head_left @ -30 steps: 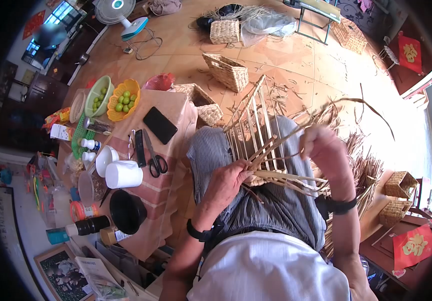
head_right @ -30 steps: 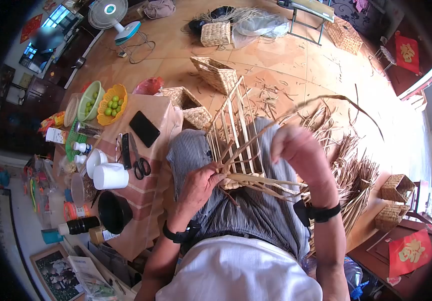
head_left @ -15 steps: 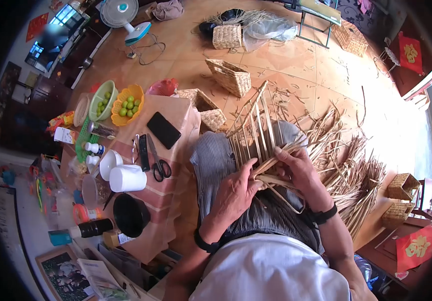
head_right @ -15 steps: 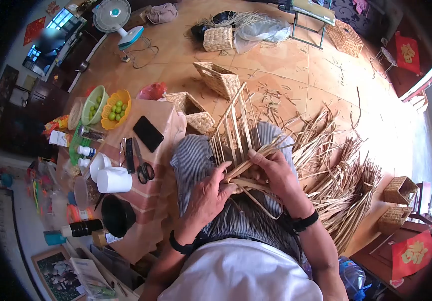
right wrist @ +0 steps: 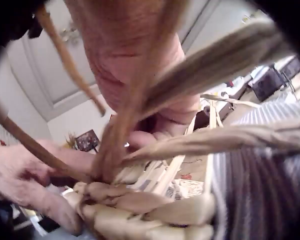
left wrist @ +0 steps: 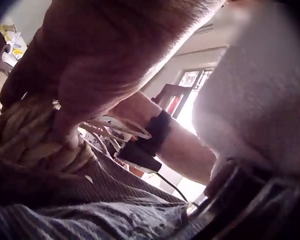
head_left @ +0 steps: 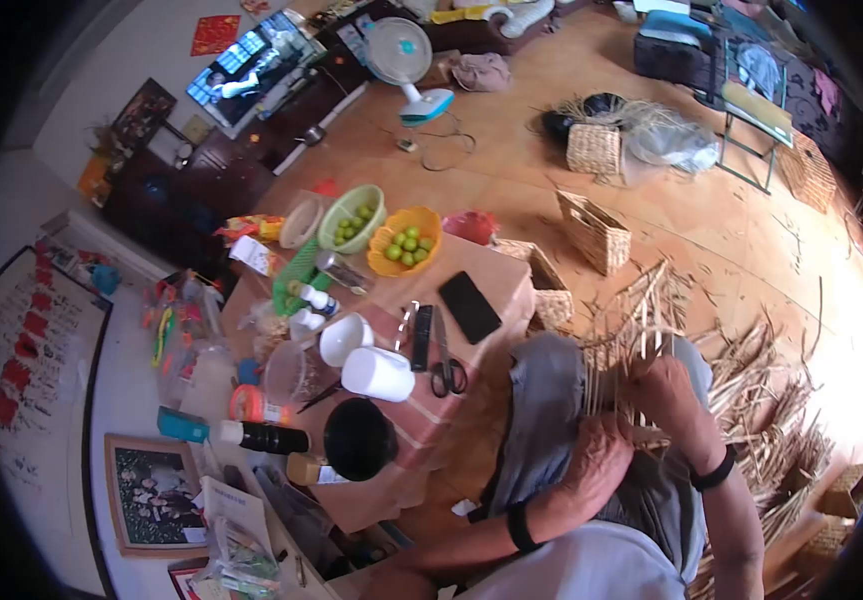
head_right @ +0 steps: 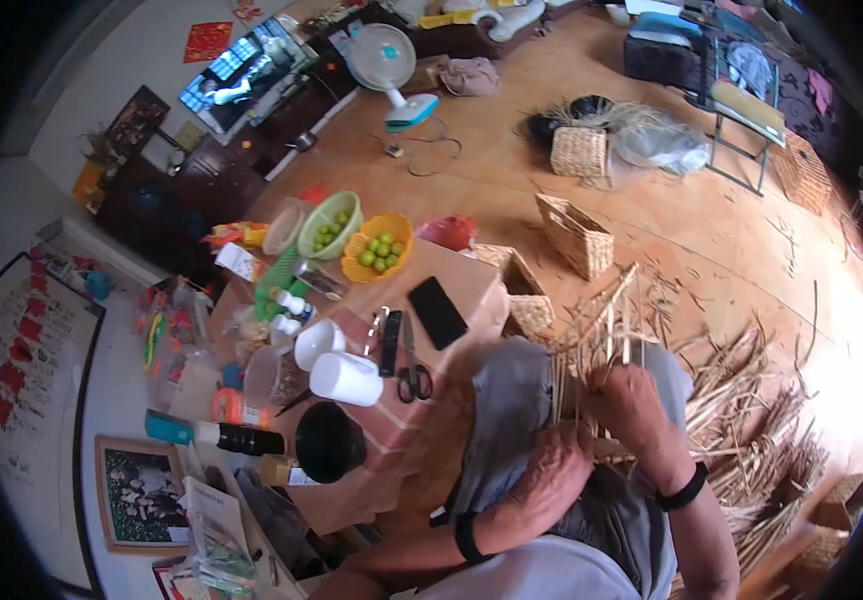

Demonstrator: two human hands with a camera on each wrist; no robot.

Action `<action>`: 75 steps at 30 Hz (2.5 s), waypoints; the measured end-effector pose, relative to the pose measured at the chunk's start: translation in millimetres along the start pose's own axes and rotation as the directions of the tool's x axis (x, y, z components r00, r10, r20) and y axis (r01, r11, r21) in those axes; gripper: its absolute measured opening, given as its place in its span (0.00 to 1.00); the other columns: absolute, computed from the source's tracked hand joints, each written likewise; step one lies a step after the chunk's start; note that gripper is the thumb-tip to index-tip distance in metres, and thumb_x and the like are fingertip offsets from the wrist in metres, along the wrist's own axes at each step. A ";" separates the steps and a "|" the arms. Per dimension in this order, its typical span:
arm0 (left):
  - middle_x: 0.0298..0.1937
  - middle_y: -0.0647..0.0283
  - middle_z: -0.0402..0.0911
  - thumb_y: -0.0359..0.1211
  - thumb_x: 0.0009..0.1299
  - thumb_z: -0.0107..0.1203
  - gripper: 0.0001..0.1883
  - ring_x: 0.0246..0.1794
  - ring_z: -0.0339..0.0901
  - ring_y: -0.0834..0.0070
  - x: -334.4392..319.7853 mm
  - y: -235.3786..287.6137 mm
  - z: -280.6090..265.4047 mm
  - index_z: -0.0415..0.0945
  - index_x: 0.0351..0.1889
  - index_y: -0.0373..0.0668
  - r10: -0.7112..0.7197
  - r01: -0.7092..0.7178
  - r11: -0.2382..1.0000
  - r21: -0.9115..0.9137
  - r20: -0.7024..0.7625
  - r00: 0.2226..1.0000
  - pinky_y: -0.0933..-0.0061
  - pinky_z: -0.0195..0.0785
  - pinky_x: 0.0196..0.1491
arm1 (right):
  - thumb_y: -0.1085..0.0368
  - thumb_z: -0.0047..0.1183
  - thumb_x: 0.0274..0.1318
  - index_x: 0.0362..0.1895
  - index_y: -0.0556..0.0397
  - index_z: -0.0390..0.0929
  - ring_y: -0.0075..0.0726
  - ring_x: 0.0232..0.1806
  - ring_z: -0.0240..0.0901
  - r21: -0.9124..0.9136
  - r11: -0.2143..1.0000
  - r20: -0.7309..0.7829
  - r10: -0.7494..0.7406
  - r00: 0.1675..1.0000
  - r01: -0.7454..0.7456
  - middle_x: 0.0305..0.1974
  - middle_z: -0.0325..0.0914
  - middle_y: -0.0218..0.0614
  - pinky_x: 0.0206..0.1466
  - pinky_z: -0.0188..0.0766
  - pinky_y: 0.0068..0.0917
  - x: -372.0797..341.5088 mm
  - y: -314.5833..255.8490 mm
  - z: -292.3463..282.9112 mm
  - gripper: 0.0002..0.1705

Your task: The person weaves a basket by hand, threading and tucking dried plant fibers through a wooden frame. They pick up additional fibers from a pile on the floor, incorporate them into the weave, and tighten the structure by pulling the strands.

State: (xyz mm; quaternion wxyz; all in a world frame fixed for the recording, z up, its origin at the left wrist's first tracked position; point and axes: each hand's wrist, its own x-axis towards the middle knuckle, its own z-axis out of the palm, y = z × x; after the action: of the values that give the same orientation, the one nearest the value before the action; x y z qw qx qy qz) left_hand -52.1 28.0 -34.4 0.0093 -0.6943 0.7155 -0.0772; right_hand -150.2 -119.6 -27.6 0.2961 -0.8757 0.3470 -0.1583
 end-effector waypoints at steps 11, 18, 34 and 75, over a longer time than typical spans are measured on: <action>0.42 0.54 0.77 0.34 0.67 0.61 0.13 0.46 0.78 0.62 -18.0 -20.9 5.7 0.80 0.47 0.37 0.043 -0.079 0.950 -0.303 -0.125 0.991 0.62 0.72 0.50 | 0.74 0.55 0.57 0.38 0.56 0.73 0.70 0.37 0.81 0.007 1.000 -0.085 0.024 0.996 -0.024 0.30 0.82 0.54 0.36 0.75 0.55 -25.1 -21.2 15.5 0.05; 0.46 0.52 0.76 0.40 0.69 0.66 0.28 0.49 0.78 0.56 -18.5 -28.8 16.6 0.71 0.62 0.35 0.051 -0.108 0.852 -0.513 -0.125 0.991 0.55 0.72 0.56 | 0.77 0.63 0.60 0.58 0.54 0.76 0.24 0.26 0.77 0.783 0.588 -0.085 0.427 0.900 -0.205 0.31 0.83 0.32 0.29 0.72 0.22 -60.4 -14.1 12.6 0.22; 0.36 0.48 0.83 0.40 0.81 0.57 0.13 0.37 0.85 0.50 -11.5 -35.6 26.7 0.74 0.45 0.38 -0.217 0.249 0.380 -0.891 0.175 0.960 0.55 0.74 0.38 | 0.57 0.57 0.76 0.33 0.45 0.73 0.15 0.18 0.61 0.910 0.346 0.060 0.435 0.898 -0.228 0.20 0.70 0.21 0.21 0.53 0.18 -73.6 -1.7 -32.0 0.15; 0.46 0.52 0.88 0.48 0.74 0.68 0.21 0.51 0.83 0.65 -9.0 -100.0 63.5 0.82 0.39 0.37 0.165 0.374 -0.262 -0.889 0.341 0.926 0.61 0.71 0.62 | 0.45 0.59 0.73 0.29 0.54 0.83 0.22 0.27 0.63 0.966 -0.031 0.260 0.101 0.960 -0.258 0.25 0.71 0.23 0.31 0.59 0.23 -249.4 113.5 -21.3 0.27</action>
State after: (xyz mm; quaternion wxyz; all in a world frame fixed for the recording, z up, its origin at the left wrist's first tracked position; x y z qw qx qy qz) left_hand 55.1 28.4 -85.7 -0.4275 -0.4896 0.4139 0.6374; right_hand -395.7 -19.6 -100.3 0.8636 -0.3624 0.2260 -0.2680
